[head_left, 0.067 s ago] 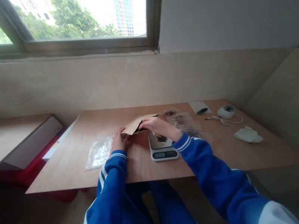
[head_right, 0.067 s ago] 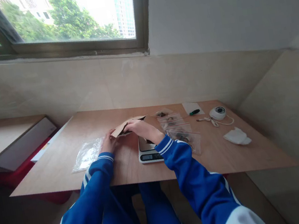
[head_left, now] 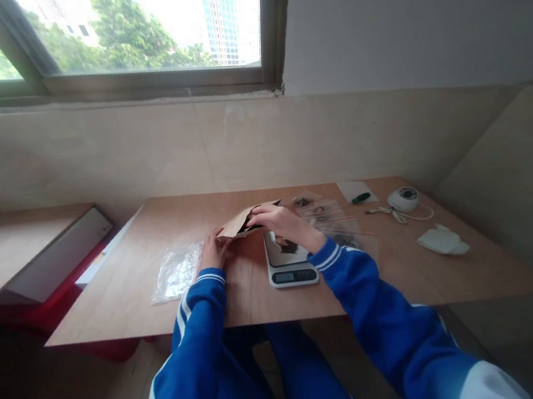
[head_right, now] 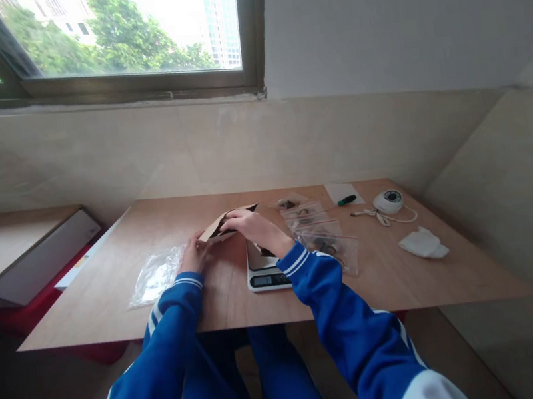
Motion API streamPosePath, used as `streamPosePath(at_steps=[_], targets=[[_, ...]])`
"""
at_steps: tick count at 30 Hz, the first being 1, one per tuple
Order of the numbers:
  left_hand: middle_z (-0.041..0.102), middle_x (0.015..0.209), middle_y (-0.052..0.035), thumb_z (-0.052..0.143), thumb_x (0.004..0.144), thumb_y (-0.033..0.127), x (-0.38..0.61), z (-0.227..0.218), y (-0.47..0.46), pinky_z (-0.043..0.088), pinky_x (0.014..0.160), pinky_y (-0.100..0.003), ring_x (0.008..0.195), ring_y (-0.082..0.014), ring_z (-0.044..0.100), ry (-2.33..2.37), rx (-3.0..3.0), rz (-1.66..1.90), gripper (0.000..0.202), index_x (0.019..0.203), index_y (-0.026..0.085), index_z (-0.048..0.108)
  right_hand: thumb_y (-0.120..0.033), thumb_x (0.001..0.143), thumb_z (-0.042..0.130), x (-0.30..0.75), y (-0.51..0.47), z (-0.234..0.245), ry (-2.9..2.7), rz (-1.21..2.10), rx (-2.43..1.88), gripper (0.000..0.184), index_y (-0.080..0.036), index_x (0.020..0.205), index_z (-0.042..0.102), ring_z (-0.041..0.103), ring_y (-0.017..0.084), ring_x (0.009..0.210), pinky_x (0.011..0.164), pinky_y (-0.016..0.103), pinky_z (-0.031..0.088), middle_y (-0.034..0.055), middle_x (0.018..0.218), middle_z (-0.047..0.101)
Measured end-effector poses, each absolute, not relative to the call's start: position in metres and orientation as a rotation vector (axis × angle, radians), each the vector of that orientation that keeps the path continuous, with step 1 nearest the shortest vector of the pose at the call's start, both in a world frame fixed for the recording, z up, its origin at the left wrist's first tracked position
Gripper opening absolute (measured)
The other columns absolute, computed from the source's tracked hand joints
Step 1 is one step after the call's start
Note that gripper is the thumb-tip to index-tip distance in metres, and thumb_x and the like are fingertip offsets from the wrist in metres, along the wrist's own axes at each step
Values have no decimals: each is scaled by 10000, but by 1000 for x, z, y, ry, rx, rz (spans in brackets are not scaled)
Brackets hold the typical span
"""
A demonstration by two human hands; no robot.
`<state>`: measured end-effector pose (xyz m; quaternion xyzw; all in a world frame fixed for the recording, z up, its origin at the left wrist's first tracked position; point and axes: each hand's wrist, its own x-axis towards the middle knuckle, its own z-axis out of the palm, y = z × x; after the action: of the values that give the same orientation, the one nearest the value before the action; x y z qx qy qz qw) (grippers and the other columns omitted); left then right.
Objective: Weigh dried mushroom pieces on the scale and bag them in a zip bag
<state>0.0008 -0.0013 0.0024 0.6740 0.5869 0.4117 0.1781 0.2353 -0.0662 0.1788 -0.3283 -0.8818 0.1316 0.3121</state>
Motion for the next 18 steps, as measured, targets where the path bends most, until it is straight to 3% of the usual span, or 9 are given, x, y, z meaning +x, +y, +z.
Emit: streamPosePath(at_steps=[7, 12, 18], targets=[[582, 1217, -97, 577, 830, 381, 2, 7, -5, 471, 948, -400, 1092, -237, 581, 1724, 1909, 1123, 437, 1237, 234, 520, -208, 920, 474, 242, -67, 173, -1977, 504, -901, 278, -272, 927, 745, 612, 163, 1094, 1000, 321, 463, -2, 1171, 654], [576, 1227, -126, 566, 835, 409, -1, 1, -1, 435, 990, -399, 1144, -259, 555, 1769, 1936, 1119, 489, 1271, 199, 498, -380, 860, 597, 246, -66, 174, -1536, 794, -720, 202, -245, 900, 742, 651, 184, 1002, 866, 344, 565, 27, 1136, 670], [573, 1227, -145, 561, 834, 446, 0, 2, -1, 438, 975, -417, 1128, -279, 559, 1794, 1916, 1095, 537, 1298, 188, 482, -357, 788, 692, 272, -93, 135, -1309, 803, -835, 159, -241, 889, 734, 659, 197, 967, 819, 361, 590, 37, 1133, 670]])
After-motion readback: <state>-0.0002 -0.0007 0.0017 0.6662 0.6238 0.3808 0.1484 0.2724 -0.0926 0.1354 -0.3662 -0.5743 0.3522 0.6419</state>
